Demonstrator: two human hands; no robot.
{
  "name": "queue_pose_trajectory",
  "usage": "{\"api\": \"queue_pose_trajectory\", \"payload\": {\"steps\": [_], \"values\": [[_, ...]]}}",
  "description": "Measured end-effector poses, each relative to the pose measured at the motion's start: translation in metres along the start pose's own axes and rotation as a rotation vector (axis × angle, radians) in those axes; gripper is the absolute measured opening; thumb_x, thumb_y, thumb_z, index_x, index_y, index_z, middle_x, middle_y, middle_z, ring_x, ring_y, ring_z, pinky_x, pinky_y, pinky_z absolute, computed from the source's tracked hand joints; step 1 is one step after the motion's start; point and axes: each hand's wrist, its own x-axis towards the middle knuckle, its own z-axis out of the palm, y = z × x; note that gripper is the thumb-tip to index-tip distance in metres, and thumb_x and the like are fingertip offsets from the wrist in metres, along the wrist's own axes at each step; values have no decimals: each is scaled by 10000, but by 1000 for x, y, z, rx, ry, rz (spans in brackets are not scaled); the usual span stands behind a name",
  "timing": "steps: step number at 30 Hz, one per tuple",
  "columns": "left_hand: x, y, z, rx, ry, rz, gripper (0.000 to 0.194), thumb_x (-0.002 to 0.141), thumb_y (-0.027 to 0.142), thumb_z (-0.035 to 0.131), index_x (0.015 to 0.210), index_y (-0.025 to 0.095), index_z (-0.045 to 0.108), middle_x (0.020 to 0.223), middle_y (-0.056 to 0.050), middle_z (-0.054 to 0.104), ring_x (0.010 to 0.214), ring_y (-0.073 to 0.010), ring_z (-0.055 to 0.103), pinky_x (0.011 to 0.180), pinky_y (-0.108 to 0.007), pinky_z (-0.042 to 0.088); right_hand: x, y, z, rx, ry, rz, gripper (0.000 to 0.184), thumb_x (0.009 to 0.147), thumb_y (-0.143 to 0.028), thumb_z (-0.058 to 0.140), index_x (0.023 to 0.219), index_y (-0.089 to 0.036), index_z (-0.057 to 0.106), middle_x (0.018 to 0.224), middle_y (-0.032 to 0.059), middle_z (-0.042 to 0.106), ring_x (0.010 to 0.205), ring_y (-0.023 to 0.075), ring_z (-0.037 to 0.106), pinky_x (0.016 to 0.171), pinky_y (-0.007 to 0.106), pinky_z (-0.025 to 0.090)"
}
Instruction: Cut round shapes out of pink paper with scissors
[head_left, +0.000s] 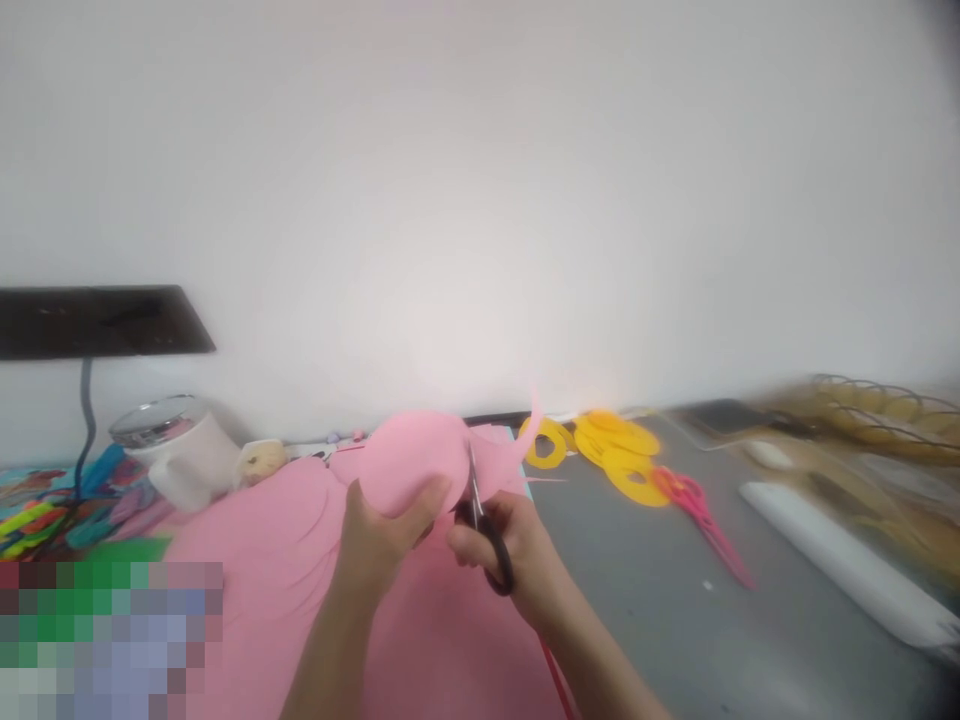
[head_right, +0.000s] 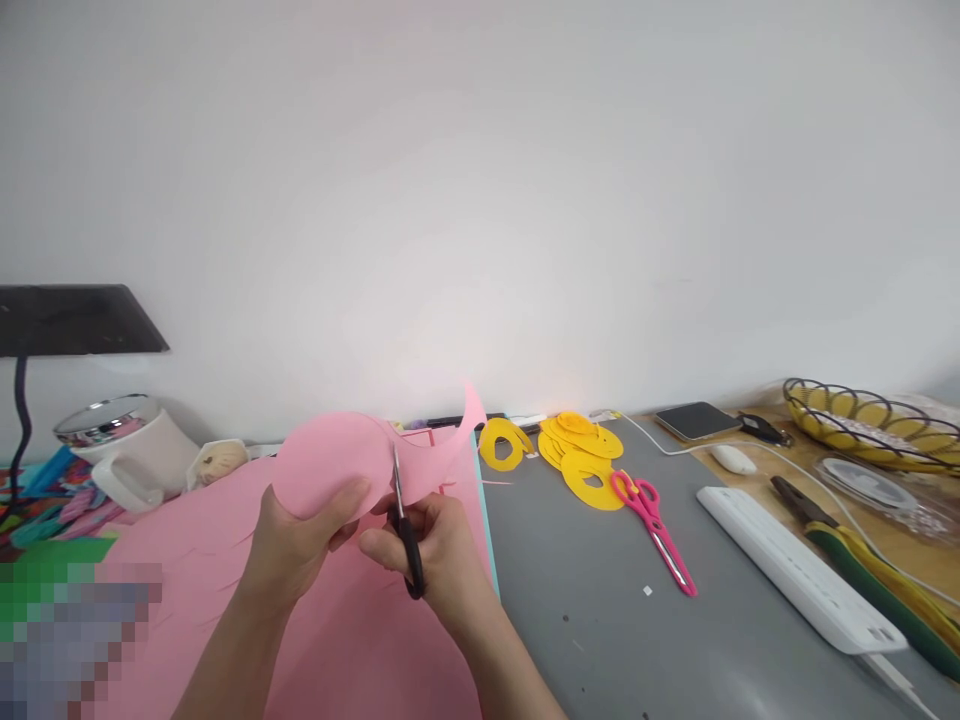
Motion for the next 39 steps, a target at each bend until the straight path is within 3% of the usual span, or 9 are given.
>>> {"api": "queue_pose_trajectory", "payload": {"steps": [14,21,24,28,33,39], "values": [[4,-7,-3,-11,60,1,349,540,437,762,672,132,655,593,-50,591,605,-194,559,461,-282,454,0,-1,0,-15,-6,-8,152,598,-176,614,478,-156,521,459,-59,451,447,61,367,439,190,275],[3,-6,-3,-44,45,7,307,568,395,755,543,159,561,465,15,484,452,-117,448,397,-245,357,0,-1,1,-31,13,14,33,601,-176,613,615,-151,597,477,-55,489,453,80,402,444,200,277],[2,-3,-2,-27,45,6,290,577,394,745,567,158,578,488,3,522,477,-134,487,417,-256,382,0,-1,0,-15,-5,5,115,595,-219,670,605,-156,573,481,-58,464,463,78,361,455,214,251],[-1,4,-1,7,26,5,313,553,395,740,715,133,677,678,-69,671,672,-225,624,556,-312,502,-1,-3,-1,10,-87,-34,366,607,-292,726,490,-196,393,472,-87,293,476,64,219,461,240,175],[-2,9,-3,61,-34,-13,319,565,395,726,743,131,705,718,-83,701,724,-244,643,587,-318,512,-1,-7,-1,-9,-108,-90,379,645,-268,708,504,-206,362,505,-86,251,506,74,190,478,248,181],[-3,11,-4,40,-51,-4,259,574,363,727,720,153,684,677,-42,683,682,-211,629,581,-294,497,-1,-4,-2,2,-100,-73,383,659,-271,715,508,-201,371,502,-82,264,504,72,205,475,247,168]]}}
